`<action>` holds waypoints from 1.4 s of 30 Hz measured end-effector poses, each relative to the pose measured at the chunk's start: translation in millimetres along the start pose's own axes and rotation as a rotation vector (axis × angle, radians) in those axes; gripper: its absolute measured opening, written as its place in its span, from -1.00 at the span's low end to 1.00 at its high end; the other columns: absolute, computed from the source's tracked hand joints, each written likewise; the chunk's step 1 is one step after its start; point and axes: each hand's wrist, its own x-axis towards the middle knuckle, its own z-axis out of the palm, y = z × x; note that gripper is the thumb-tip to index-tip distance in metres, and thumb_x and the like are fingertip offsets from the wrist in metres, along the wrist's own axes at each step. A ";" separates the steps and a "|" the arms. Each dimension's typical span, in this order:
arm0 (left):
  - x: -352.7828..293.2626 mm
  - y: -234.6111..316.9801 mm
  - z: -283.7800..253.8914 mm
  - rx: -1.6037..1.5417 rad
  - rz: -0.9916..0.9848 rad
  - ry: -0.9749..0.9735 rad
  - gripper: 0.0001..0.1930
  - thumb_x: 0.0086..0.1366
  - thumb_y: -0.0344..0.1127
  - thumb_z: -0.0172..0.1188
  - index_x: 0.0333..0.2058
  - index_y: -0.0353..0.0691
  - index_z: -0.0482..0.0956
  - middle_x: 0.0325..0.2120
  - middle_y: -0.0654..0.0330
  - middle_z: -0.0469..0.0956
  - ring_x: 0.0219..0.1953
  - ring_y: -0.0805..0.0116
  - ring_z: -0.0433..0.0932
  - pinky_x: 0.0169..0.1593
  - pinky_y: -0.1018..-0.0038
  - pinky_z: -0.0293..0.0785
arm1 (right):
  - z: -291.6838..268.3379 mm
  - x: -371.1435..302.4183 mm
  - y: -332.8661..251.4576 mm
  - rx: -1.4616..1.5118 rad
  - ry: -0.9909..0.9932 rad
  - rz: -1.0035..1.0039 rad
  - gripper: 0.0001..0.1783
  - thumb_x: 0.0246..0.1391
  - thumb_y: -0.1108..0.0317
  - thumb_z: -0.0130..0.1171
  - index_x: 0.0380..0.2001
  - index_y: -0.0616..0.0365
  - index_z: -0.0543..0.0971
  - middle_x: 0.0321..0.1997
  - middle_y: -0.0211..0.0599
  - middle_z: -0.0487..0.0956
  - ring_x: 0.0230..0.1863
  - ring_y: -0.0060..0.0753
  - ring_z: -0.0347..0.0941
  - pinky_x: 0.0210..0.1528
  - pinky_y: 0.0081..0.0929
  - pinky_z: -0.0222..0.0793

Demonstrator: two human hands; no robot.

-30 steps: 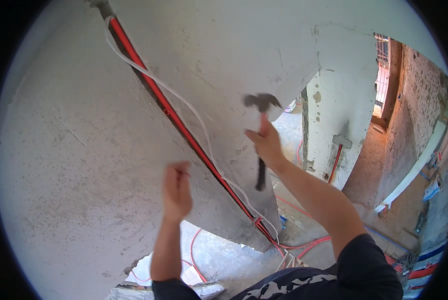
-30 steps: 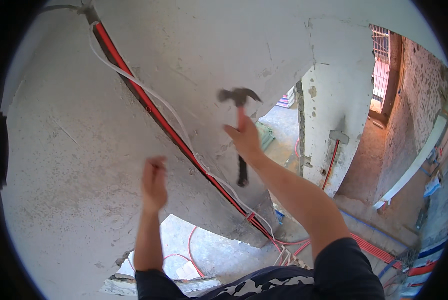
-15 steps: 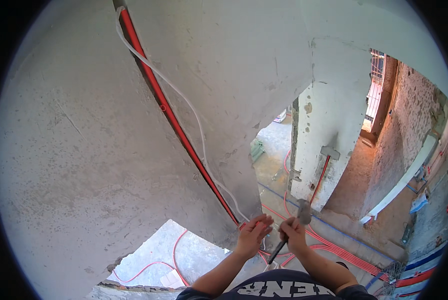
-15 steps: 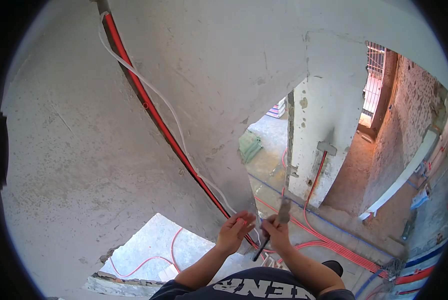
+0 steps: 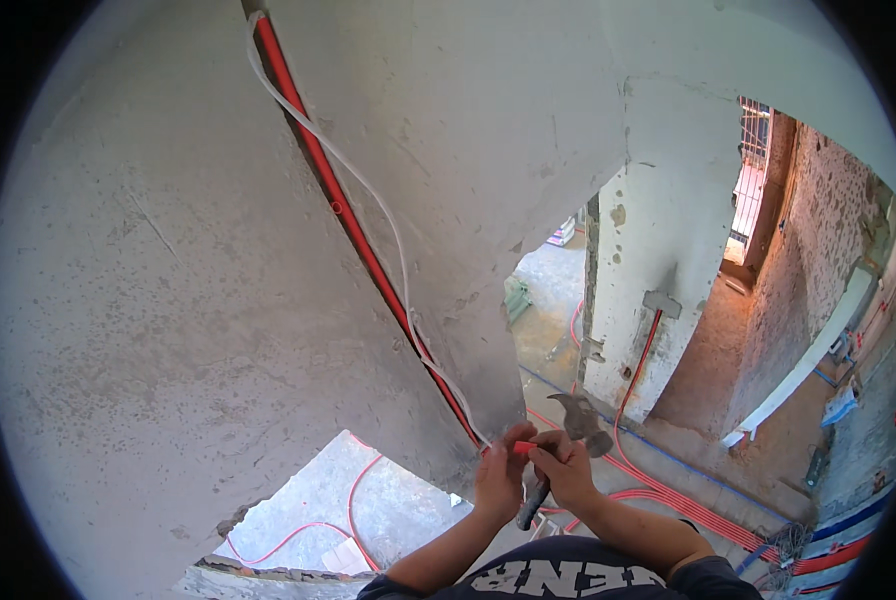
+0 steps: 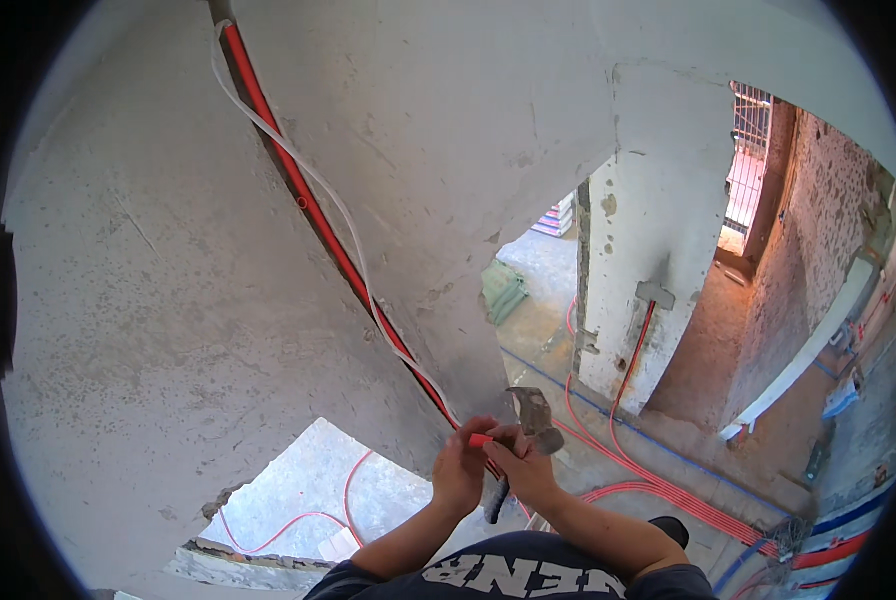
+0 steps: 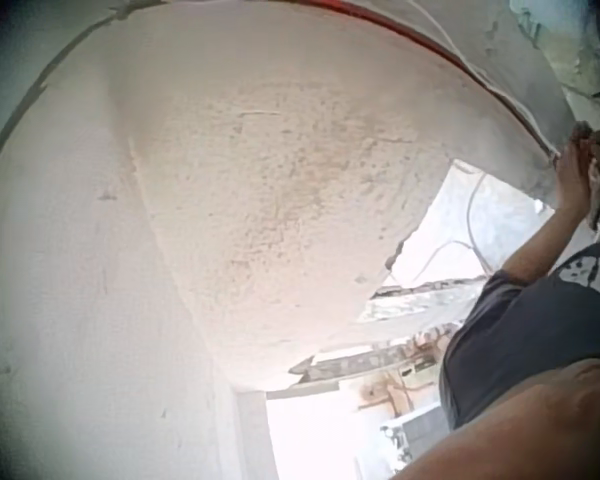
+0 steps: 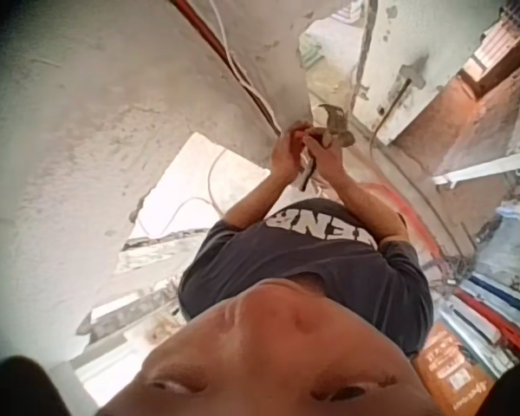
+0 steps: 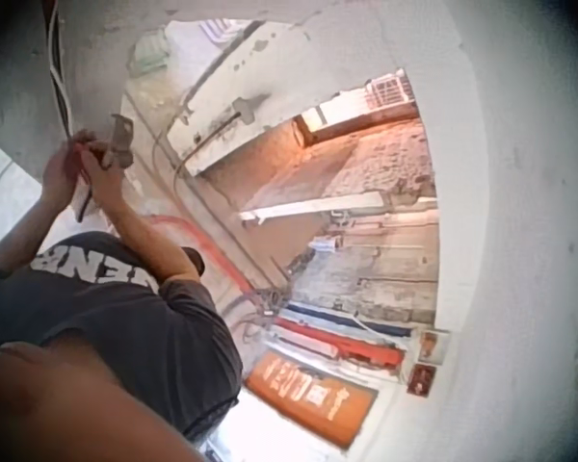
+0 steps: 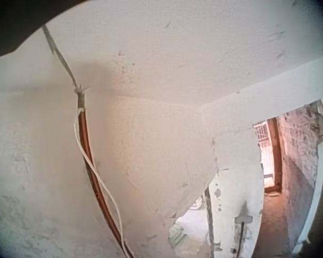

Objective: The person secures conduits into a wall groove using plastic clips and a hammer, trims a conduit near the ceiling with a utility knife, and reaches into a storage bag on a ladder for parts.

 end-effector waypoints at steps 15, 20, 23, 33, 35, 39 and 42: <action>120.8 218.6 -19.0 1.789 1.039 -0.139 -0.75 0.08 -0.44 0.23 -0.20 -0.20 0.59 -0.22 0.13 0.60 -0.16 0.09 0.53 -0.02 0.30 0.43 | 92.8 -48.4 -169.5 0.469 -1.142 -0.386 -0.94 0.14 0.45 0.31 -0.30 0.13 0.66 -0.25 -0.17 0.59 -0.35 -0.33 0.49 -0.25 -0.57 0.42; 162.7 280.0 -2.0 2.124 1.244 -0.156 -0.75 0.05 -0.42 0.23 -0.23 -0.18 0.56 -0.15 0.19 0.57 -0.02 0.14 0.48 0.08 0.26 0.36 | 95.5 -37.1 -155.1 0.500 -1.433 -0.480 -0.84 0.12 0.40 0.35 -0.24 0.18 0.63 -0.21 -0.19 0.58 -0.31 -0.31 0.51 -0.23 -0.59 0.42; 175.2 291.8 13.4 2.144 1.288 -0.165 -0.77 0.06 -0.42 0.23 -0.24 -0.18 0.56 -0.14 0.21 0.56 -0.01 0.16 0.47 0.07 0.28 0.36 | 88.4 -33.1 -145.1 0.495 -1.464 -0.548 -0.79 0.09 0.37 0.38 -0.23 0.19 0.62 -0.22 -0.19 0.58 -0.32 -0.32 0.51 -0.25 -0.60 0.42; 181.5 308.0 21.9 2.190 1.340 -0.133 -0.80 0.07 -0.43 0.22 -0.27 -0.18 0.57 -0.17 0.23 0.56 -0.03 0.18 0.47 0.06 0.30 0.35 | 99.6 -38.6 -133.4 0.531 -1.341 -0.587 -0.69 -0.07 0.23 0.53 -0.37 0.20 0.66 -0.37 -0.22 0.58 -0.53 -0.46 0.46 -0.47 -0.66 0.39; 181.0 304.3 22.0 2.187 1.334 -0.143 -0.81 0.07 -0.43 0.22 -0.28 -0.17 0.57 -0.18 0.23 0.55 -0.03 0.18 0.47 0.06 0.30 0.35 | 90.9 -27.3 -133.5 0.442 -1.337 -0.751 -0.70 -0.08 0.23 0.53 -0.41 0.20 0.67 -0.41 -0.23 0.57 -0.58 -0.49 0.43 -0.52 -0.67 0.36; 184.7 302.5 17.7 2.182 1.336 -0.158 -0.81 0.07 -0.43 0.22 -0.28 -0.17 0.57 -0.19 0.23 0.56 -0.04 0.18 0.47 0.06 0.31 0.36 | 93.5 -24.6 -128.6 0.495 -1.299 -0.831 -0.70 -0.08 0.23 0.53 -0.43 0.21 0.67 -0.43 -0.23 0.57 -0.61 -0.51 0.41 -0.56 -0.67 0.35; 187.0 301.4 16.6 2.179 1.344 -0.165 -0.81 0.07 -0.43 0.22 -0.28 -0.17 0.57 -0.19 0.24 0.56 -0.04 0.19 0.47 0.06 0.31 0.36 | 96.3 -26.6 -127.4 0.592 -1.266 -0.833 -0.69 -0.08 0.22 0.53 -0.42 0.22 0.67 -0.43 -0.23 0.57 -0.62 -0.51 0.41 -0.57 -0.67 0.34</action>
